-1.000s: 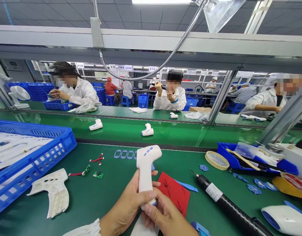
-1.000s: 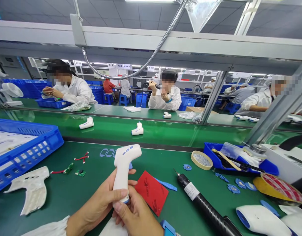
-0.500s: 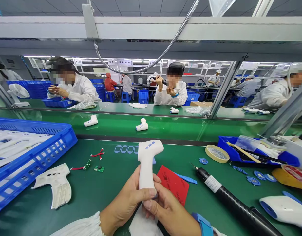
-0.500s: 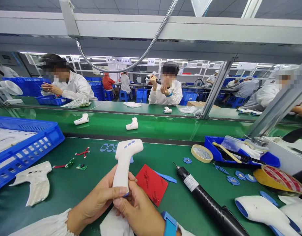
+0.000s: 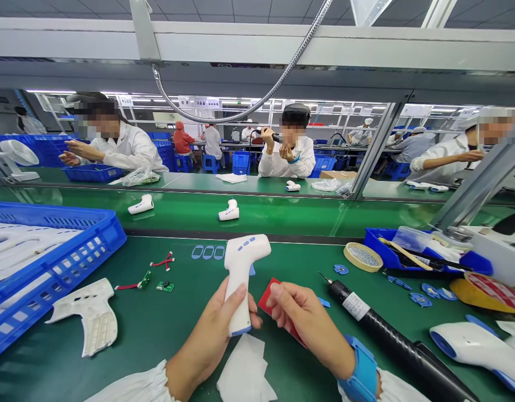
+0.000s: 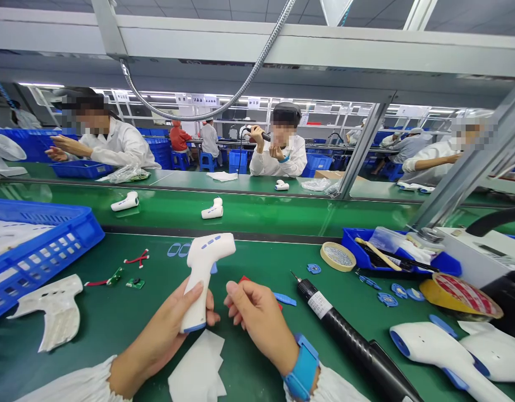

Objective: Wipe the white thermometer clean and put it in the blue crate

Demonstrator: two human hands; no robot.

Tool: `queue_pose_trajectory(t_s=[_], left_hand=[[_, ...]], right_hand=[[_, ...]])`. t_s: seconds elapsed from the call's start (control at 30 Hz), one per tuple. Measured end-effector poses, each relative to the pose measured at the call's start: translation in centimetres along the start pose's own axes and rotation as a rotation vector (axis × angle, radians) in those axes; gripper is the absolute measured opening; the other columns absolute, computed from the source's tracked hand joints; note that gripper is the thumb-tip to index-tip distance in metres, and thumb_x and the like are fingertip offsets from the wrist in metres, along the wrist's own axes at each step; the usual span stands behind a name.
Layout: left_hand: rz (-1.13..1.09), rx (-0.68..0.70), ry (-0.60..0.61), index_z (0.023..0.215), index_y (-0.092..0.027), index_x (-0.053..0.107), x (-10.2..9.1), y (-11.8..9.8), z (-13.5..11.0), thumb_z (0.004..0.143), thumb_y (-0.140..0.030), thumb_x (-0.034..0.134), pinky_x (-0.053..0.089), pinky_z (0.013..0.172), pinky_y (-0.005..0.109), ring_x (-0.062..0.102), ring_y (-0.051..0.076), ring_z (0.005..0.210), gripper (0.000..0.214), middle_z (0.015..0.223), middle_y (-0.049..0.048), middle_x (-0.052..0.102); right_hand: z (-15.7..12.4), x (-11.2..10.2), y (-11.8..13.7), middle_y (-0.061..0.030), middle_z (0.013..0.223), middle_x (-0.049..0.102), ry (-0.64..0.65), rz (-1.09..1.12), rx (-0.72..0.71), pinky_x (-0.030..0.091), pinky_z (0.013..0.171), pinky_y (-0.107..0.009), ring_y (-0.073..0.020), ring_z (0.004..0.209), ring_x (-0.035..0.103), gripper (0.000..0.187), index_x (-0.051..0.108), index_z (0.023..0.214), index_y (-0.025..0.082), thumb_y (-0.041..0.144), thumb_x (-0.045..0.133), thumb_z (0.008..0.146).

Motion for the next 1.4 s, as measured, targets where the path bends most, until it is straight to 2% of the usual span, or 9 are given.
queue_pose_trajectory(t_s=[0.17,0.3,0.4,0.53,0.63,0.7,1.0,1.27,1.4], left_hand=[[-0.161,-0.046,0.030,0.083,-0.018,0.045,0.4,0.6,0.0,0.082,-0.033,0.048,0.039,0.045,0.024,0.047,0.010,0.053,0.015,0.069,-0.0021,0.047],[-0.222,-0.019,0.077,0.089,-0.018,0.046,0.2,0.8,0.0,0.072,-0.011,0.057,0.038,0.054,0.021,0.045,0.008,0.060,0.021,0.071,-0.0024,0.047],[-0.266,-0.016,0.122,0.088,-0.018,0.048,0.1,0.9,0.0,0.068,-0.006,0.060,0.038,0.057,0.021,0.045,0.007,0.063,0.026,0.075,-0.0013,0.049],[-0.372,-0.071,0.101,0.086,-0.015,0.052,0.3,1.0,0.1,0.080,-0.026,0.053,0.038,0.052,0.024,0.047,0.012,0.066,0.013,0.074,0.0024,0.049],[-0.449,-0.122,0.109,0.082,-0.011,0.056,0.9,0.9,0.1,0.086,-0.046,0.032,0.038,0.049,0.025,0.048,0.014,0.064,0.043,0.072,0.0066,0.050],[-0.471,-0.136,0.125,0.086,-0.010,0.056,1.2,0.7,0.1,0.086,-0.051,0.028,0.038,0.049,0.026,0.048,0.015,0.064,0.049,0.073,0.0077,0.052],[-0.526,-0.188,0.182,0.107,-0.016,0.049,1.4,1.4,0.0,0.083,-0.056,0.029,0.043,0.058,0.031,0.052,0.018,0.067,0.051,0.075,0.0055,0.053],[-0.533,-0.172,0.215,0.112,-0.016,0.047,1.6,1.1,-0.2,0.083,-0.058,0.026,0.043,0.062,0.033,0.054,0.020,0.070,0.055,0.073,0.0059,0.055],[-0.583,-0.183,0.242,0.114,-0.021,0.046,1.8,1.1,-0.3,0.083,-0.057,0.029,0.042,0.065,0.031,0.054,0.017,0.070,0.051,0.077,0.0038,0.056]], right_hand=[[0.0,0.7,-0.2,-0.0004,0.074,0.051,0.034,0.042,-0.075,0.040,0.059,-0.024,-0.0114,0.065,0.048,0.033,0.054,0.089,0.016,0.048,0.047,0.084],[-0.4,1.6,-0.5,-0.0011,0.081,0.053,0.049,0.065,-0.062,0.043,0.065,-0.025,-0.0129,0.072,0.050,0.035,0.051,0.100,0.018,0.048,0.048,0.083],[-0.4,1.6,-0.8,-0.0034,0.089,0.053,0.023,0.053,-0.041,0.044,0.070,-0.028,-0.0147,0.077,0.051,0.040,0.049,0.106,0.018,0.050,0.049,0.082],[-0.3,1.5,-1.1,-0.0050,0.095,0.052,0.010,0.065,-0.038,0.043,0.078,-0.031,-0.0161,0.084,0.052,0.043,0.046,0.111,0.017,0.050,0.047,0.083],[-0.3,1.8,-1.2,-0.0044,0.092,0.053,0.038,0.123,-0.012,0.043,0.080,-0.032,-0.0159,0.081,0.053,0.048,0.043,0.114,0.017,0.052,0.046,0.083],[-0.3,2.1,-1.1,-0.0028,0.085,0.052,0.067,0.161,-0.002,0.044,0.077,-0.031,-0.0152,0.076,0.053,0.051,0.041,0.117,0.015,0.053,0.046,0.082],[-0.7,2.7,-0.1,0.0013,0.071,0.043,0.133,0.148,-0.045,0.043,0.062,-0.024,-0.0123,0.066,0.046,0.044,0.048,0.116,0.018,0.050,0.045,0.085],[-0.7,2.9,0.3,0.0025,0.067,0.038,0.168,0.187,-0.076,0.041,0.058,-0.024,-0.0112,0.061,0.043,0.041,0.051,0.115,0.017,0.046,0.040,0.088],[-0.7,3.1,-0.3,0.0007,0.074,0.045,0.173,0.211,-0.044,0.041,0.058,-0.023,-0.0121,0.065,0.045,0.044,0.047,0.118,0.018,0.047,0.046,0.085]])
Point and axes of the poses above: each hand's wrist, its own z-axis towards the middle knuckle, its own x-axis out of the palm, y = z × x, the point moved 6 cm from there along z, towards the middle knuckle
